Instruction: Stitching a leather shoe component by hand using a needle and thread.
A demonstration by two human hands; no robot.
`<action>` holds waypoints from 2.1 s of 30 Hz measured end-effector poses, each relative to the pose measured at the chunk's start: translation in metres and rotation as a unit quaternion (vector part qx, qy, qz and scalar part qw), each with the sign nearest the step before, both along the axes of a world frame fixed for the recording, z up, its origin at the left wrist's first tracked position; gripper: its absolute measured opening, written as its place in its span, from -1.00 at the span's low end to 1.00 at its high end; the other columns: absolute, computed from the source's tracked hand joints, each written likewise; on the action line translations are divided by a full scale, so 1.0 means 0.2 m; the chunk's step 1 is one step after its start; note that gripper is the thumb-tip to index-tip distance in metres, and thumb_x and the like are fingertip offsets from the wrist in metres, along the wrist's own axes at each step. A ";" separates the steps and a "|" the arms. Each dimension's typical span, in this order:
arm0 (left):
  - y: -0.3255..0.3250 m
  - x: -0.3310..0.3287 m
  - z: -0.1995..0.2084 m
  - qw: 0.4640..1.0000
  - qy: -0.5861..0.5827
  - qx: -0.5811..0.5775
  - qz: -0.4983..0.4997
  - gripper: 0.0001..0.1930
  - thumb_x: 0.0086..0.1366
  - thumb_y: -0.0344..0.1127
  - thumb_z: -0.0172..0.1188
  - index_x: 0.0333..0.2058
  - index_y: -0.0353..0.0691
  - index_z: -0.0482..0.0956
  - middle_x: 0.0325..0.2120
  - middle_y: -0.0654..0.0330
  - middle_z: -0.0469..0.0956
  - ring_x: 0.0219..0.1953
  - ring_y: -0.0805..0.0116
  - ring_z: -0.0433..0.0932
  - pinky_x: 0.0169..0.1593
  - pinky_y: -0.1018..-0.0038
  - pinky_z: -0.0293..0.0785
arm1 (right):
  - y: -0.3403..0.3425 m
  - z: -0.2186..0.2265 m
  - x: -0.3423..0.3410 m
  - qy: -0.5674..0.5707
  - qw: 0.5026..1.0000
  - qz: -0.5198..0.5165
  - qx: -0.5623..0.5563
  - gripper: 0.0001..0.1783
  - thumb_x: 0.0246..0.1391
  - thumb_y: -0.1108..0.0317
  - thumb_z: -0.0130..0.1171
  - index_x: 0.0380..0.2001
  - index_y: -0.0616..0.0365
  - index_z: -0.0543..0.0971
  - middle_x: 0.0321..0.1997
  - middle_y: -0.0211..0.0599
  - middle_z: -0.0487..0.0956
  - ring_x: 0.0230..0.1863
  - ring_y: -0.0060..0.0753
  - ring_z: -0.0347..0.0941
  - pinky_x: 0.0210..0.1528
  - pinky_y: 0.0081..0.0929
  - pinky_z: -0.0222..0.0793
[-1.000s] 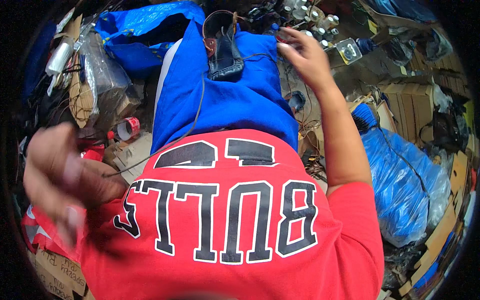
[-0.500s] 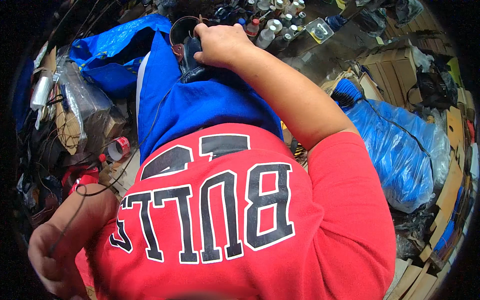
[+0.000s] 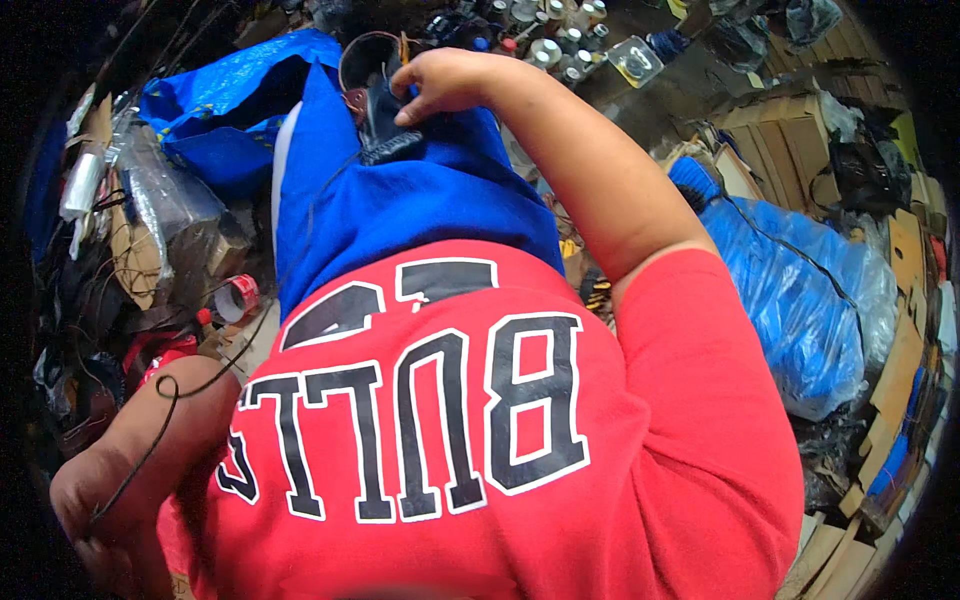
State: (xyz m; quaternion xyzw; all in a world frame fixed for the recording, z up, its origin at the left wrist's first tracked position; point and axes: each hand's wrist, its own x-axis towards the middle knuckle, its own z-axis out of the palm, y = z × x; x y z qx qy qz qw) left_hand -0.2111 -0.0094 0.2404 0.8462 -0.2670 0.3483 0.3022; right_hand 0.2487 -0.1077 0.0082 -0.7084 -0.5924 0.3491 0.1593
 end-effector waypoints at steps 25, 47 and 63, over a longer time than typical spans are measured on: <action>0.18 1.38 -1.16 0.944 0.221 -0.085 0.231 -0.79 0.07 -0.33 0.21 -0.27 -0.16 0.55 -0.22 0.12 0.48 -0.15 0.13 0.49 -0.07 0.35 0.42 | -0.12 0.08 -0.34 -0.264 0.929 -0.111 0.236 -0.70 -0.10 0.04 0.25 -0.48 0.04 0.55 -0.45 -0.23 0.50 -0.37 -0.17 0.47 -0.30 -0.23 0.31; 0.31 1.54 -1.21 0.897 0.432 -0.063 0.063 -0.79 0.05 -0.24 0.31 -0.33 -0.17 0.62 -0.23 0.17 0.43 -0.08 0.24 0.42 0.05 0.41 0.30 | -0.37 0.24 -0.29 0.036 0.968 -0.132 0.210 -0.90 0.02 0.44 0.18 -0.35 0.17 0.61 -0.55 -0.41 0.39 -0.50 -0.54 0.30 -0.40 -0.61 0.22; 0.33 1.59 -1.27 0.850 0.499 -0.167 -0.020 -0.78 0.01 -0.38 0.26 -0.30 -0.15 0.67 -0.38 0.22 0.49 -0.20 0.33 0.43 -0.05 0.47 0.34 | -0.21 0.12 -0.26 -0.081 0.983 -0.095 0.134 -0.80 -0.03 0.41 0.17 -0.27 0.05 0.63 -0.50 -0.23 0.47 -0.45 -0.29 0.45 -0.34 -0.43 0.36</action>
